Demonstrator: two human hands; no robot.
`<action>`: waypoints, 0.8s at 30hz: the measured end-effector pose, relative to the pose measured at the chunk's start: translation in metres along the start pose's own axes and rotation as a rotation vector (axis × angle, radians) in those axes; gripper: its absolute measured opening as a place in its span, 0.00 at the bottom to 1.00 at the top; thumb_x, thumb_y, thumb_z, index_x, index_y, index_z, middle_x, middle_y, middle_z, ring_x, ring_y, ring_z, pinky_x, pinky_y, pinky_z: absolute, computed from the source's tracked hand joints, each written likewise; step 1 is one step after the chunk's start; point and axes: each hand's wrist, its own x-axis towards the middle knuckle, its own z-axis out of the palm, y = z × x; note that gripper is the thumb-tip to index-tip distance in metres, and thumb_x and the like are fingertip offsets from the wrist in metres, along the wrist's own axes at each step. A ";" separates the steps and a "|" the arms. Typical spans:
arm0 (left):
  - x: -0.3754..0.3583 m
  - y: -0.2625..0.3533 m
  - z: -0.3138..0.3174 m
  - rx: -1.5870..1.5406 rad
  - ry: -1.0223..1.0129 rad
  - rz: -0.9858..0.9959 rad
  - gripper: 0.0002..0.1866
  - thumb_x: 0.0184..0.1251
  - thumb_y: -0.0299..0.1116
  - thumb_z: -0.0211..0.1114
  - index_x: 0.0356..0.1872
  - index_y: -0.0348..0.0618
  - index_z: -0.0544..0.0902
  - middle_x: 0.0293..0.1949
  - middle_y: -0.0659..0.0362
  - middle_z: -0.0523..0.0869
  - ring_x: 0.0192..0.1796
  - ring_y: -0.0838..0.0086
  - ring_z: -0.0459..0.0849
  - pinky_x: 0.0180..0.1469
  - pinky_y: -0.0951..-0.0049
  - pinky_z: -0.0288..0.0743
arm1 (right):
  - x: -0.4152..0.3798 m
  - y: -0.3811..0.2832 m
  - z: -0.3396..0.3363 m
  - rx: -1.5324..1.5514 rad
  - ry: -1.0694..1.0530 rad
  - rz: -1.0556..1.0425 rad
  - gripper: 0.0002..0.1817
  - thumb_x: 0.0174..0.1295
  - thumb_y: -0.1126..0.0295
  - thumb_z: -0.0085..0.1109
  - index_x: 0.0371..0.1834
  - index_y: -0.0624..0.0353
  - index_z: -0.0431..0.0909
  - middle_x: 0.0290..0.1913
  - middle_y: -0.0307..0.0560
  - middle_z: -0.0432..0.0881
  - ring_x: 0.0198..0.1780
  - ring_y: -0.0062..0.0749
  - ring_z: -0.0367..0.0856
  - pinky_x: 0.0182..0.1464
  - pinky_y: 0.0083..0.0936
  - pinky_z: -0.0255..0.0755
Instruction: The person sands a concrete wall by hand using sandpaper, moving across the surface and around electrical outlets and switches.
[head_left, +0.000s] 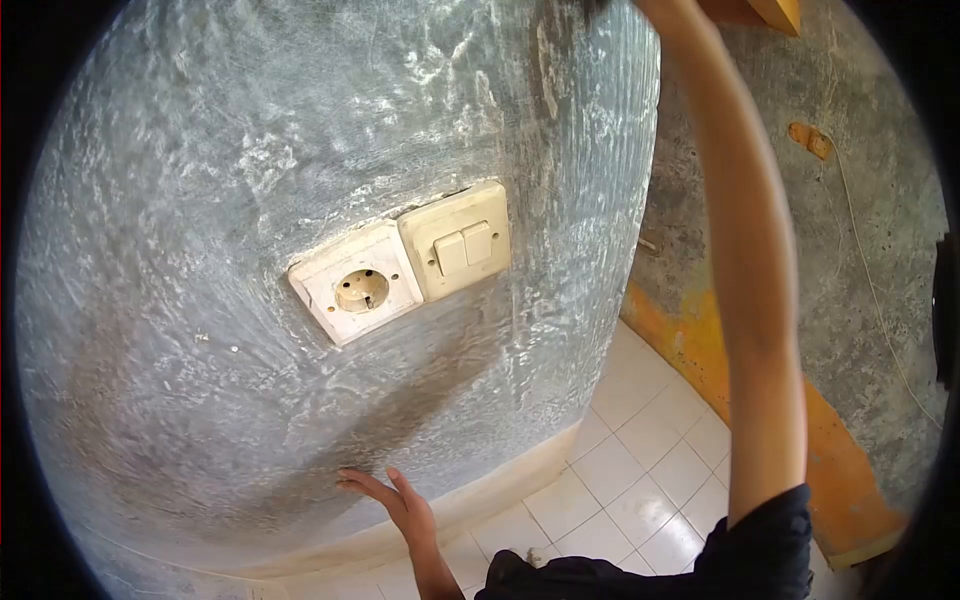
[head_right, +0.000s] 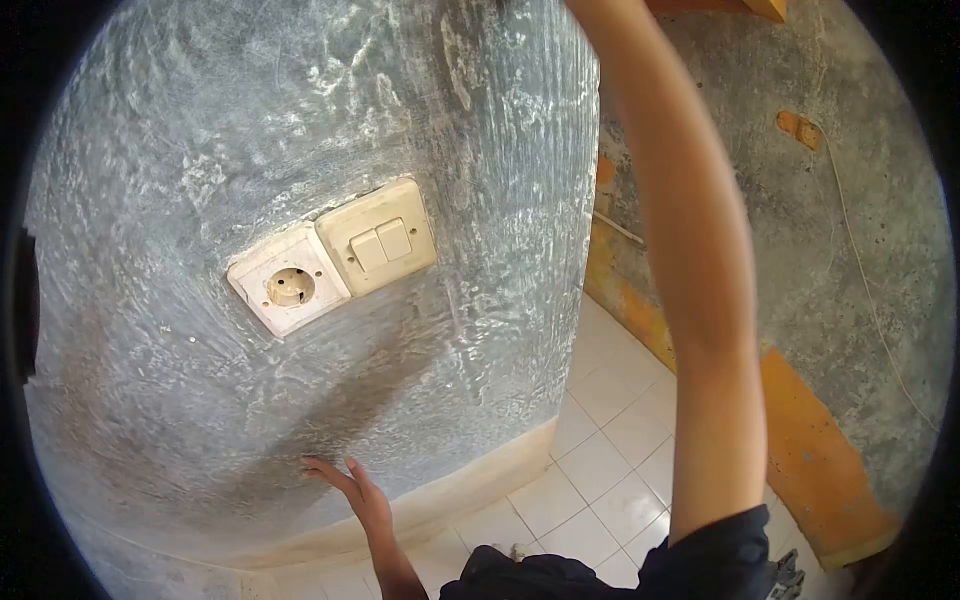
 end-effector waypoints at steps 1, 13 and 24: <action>0.000 0.003 -0.002 0.001 -0.005 0.002 0.43 0.78 0.59 0.38 0.77 0.48 0.26 0.75 0.41 0.18 0.78 0.49 0.18 0.76 0.48 0.29 | -0.040 -0.011 -0.004 0.088 -0.014 0.041 0.22 0.72 0.61 0.46 0.63 0.61 0.71 0.57 0.68 0.76 0.60 0.62 0.73 0.63 0.43 0.66; 0.004 -0.009 0.014 -0.022 0.079 -0.006 0.46 0.75 0.63 0.41 0.76 0.53 0.24 0.74 0.41 0.15 0.77 0.49 0.16 0.76 0.45 0.34 | -0.613 -0.296 -0.140 0.188 -0.714 0.904 0.38 0.50 0.87 0.50 0.71 0.71 0.60 0.73 0.72 0.58 0.74 0.71 0.54 0.76 0.48 0.50; 0.004 0.004 0.017 0.058 0.062 -0.123 0.47 0.75 0.64 0.40 0.76 0.52 0.22 0.74 0.40 0.15 0.76 0.49 0.13 0.76 0.43 0.31 | -0.310 -0.097 -0.067 0.079 -0.249 0.355 0.28 0.65 0.81 0.45 0.70 0.72 0.62 0.73 0.71 0.60 0.75 0.70 0.53 0.75 0.56 0.46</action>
